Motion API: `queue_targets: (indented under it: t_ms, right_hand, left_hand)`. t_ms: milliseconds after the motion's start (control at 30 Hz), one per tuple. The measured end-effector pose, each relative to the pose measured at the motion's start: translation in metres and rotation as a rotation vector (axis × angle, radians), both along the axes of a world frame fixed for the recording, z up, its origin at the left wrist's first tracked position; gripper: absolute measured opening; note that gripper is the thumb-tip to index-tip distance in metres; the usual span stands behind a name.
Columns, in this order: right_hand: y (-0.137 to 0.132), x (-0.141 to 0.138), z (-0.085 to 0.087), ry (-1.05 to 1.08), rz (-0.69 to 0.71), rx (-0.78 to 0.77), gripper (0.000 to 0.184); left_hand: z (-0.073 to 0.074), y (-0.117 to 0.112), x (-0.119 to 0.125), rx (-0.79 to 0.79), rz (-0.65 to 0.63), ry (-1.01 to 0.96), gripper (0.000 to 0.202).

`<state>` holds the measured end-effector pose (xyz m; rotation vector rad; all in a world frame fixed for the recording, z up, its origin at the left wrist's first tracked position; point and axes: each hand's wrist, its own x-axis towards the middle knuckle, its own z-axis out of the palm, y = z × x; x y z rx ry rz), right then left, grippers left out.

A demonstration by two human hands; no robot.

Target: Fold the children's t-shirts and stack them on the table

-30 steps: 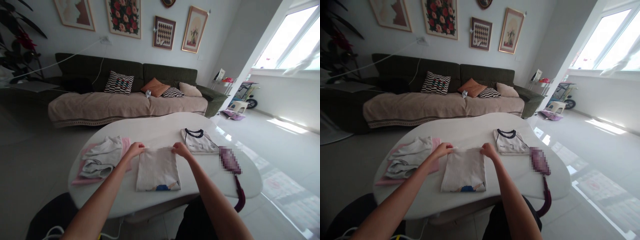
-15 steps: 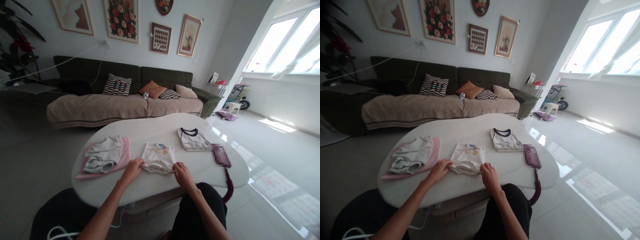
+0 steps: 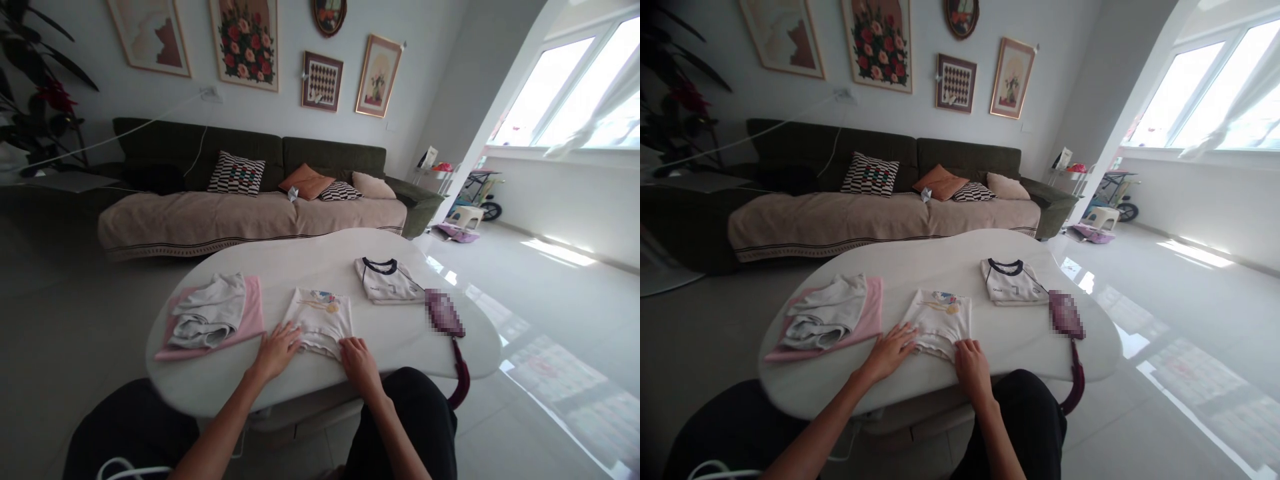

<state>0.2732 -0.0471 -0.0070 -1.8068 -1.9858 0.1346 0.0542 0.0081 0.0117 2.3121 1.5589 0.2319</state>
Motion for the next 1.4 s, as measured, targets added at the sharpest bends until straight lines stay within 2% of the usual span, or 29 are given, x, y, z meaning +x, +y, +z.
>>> queue_targets:
  t_ms: [100,233,300,367,467,533,600,700,800,867,933,1067,1167,1233,1267,1333,1400]
  right_hand:
    - [-0.019,-0.017,0.000,-0.041,-0.057,0.015,0.025]
    - [-0.044,-0.060,0.010,-0.104,-0.133,-0.023,0.022]
    - [-0.052,-0.082,0.016,-0.112,-0.100,-0.059,0.023]
    - [-0.052,-0.094,0.024,-0.066,0.018,-0.107,0.024]
    - [-0.028,-0.082,0.036,0.042,0.178,-0.120,0.028]
    - [-0.001,-0.058,0.041,0.042,0.196,-0.055,0.035]
    - [0.027,-0.033,0.040,-0.026,0.225,-0.028,0.041]
    - [0.049,-0.008,0.027,-0.133,0.264,-0.131,0.047]
    - [0.046,-0.003,0.011,-0.169,0.178,-0.206,0.047]
    - [0.035,-0.008,0.004,-0.166,0.079,-0.200,0.046]
    - [0.023,-0.021,0.000,-0.156,-0.030,-0.177,0.046]
    - [-0.002,-0.074,0.001,-0.124,-0.208,-0.148,0.053]
    - [-0.014,-0.115,0.007,-0.097,-0.223,-0.179,0.058]
    - [-0.014,-0.123,0.016,-0.064,-0.157,-0.199,0.048]
    - [-0.011,-0.119,0.021,-0.048,-0.111,-0.202,0.040]
    - [0.003,-0.095,0.031,-0.041,-0.022,-0.181,0.034]
    - [0.023,-0.062,0.036,-0.091,0.041,-0.136,0.038]
  left_hand:
    - [0.000,0.005,-0.004,0.007,0.021,-0.022,0.041]
    - [0.004,0.027,0.003,0.033,0.064,-0.018,0.038]
    - [0.005,0.040,0.009,0.037,0.064,-0.004,0.035]
    - [0.006,0.049,0.016,0.045,0.058,0.014,0.032]
    - [0.009,0.048,0.028,0.069,0.057,0.047,0.033]
    - [0.007,0.036,0.037,0.094,0.073,0.063,0.039]
    - [0.000,0.018,0.047,0.115,0.108,0.081,0.048]
    - [-0.017,-0.004,0.057,0.163,0.155,0.107,0.060]
    - [-0.027,-0.002,0.055,0.196,0.098,0.102,0.058]
    - [-0.026,0.012,0.048,0.159,-0.011,0.092,0.053]
    - [-0.018,0.031,0.043,0.097,-0.129,0.084,0.052]
    - [0.003,0.065,0.046,0.045,-0.249,0.062,0.052]
    - [0.014,0.073,0.052,0.070,-0.264,0.039,0.054]
    - [0.014,0.067,0.050,0.099,-0.224,0.027,0.052]
    - [0.013,0.061,0.046,0.121,-0.167,0.020,0.050]
    - [0.005,0.042,0.034,0.181,-0.001,0.007,0.047]
    - [-0.007,0.019,0.020,0.232,0.139,0.012,0.045]
